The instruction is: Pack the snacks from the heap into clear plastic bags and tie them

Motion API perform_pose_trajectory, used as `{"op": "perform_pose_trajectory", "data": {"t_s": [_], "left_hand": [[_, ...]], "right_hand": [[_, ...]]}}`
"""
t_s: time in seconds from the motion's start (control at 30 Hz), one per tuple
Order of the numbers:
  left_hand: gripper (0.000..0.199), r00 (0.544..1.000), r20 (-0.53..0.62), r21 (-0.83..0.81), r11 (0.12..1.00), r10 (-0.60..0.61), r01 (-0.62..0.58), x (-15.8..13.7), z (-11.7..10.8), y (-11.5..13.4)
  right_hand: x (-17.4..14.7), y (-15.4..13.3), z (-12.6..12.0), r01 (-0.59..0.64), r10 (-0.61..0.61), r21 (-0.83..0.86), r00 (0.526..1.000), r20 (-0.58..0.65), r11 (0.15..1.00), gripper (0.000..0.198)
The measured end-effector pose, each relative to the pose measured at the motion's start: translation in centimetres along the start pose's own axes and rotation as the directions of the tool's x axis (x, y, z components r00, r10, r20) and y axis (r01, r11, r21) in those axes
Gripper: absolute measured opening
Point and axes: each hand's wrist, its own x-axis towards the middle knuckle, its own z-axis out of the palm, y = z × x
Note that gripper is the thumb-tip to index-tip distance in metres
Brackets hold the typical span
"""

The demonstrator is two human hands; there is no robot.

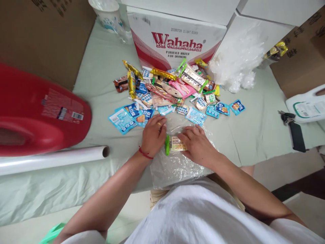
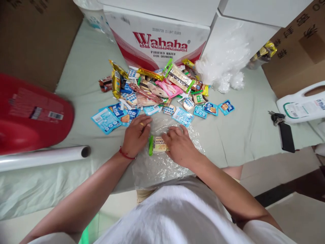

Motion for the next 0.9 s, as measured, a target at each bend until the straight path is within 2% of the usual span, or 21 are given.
{"op": "perform_pose_trajectory", "data": {"t_s": [0.3, 0.4, 0.5, 0.63, 0.73, 0.83, 0.9], "left_hand": [[0.039, 1.000, 0.021, 0.016, 1.000, -0.001, 0.001, 0.1, 0.1, -0.1], [0.038, 1.000, 0.006, 0.007, 1.000, 0.002, -0.002, 0.1, 0.1, -0.2], [0.037, 1.000, -0.004, -0.006, 1.000, 0.010, -0.010, 0.1, 0.0, -0.2], [0.036, 1.000, -0.026, -0.017, 1.000, 0.013, -0.013, 0.1, 0.0, -0.1], [0.035, 0.999, -0.030, -0.017, 1.000, 0.014, -0.014, 0.1, 0.0, -0.1], [0.036, 1.000, -0.017, -0.011, 1.000, 0.015, -0.015, 0.1, -0.1, 0.0], [0.036, 1.000, -0.016, -0.004, 1.000, 0.012, -0.012, 0.1, -0.1, -0.1]], "right_hand": [[-2.7, 4.0, -1.7, 0.012, -0.011, 0.008, 0.997, -0.074, 1.000, 0.055], [-2.3, 3.2, -2.1, 0.090, -0.086, 0.027, 0.990, -0.109, 0.996, 0.056], [-1.2, 2.0, -1.3, 0.175, -0.172, 0.034, 0.981, -0.087, 0.984, 0.055], [-0.1, 1.8, 0.5, 0.163, -0.161, 0.039, 0.985, -0.059, 0.986, 0.057], [-0.4, 1.7, 1.0, 0.166, -0.152, 0.073, 0.974, -0.169, 0.983, 0.064], [-1.6, 0.1, 1.2, 0.209, -0.165, 0.111, 0.934, -0.318, 0.972, 0.043], [-2.5, -1.6, 2.0, 0.310, -0.250, 0.142, 0.909, -0.333, 0.940, 0.031]]}}
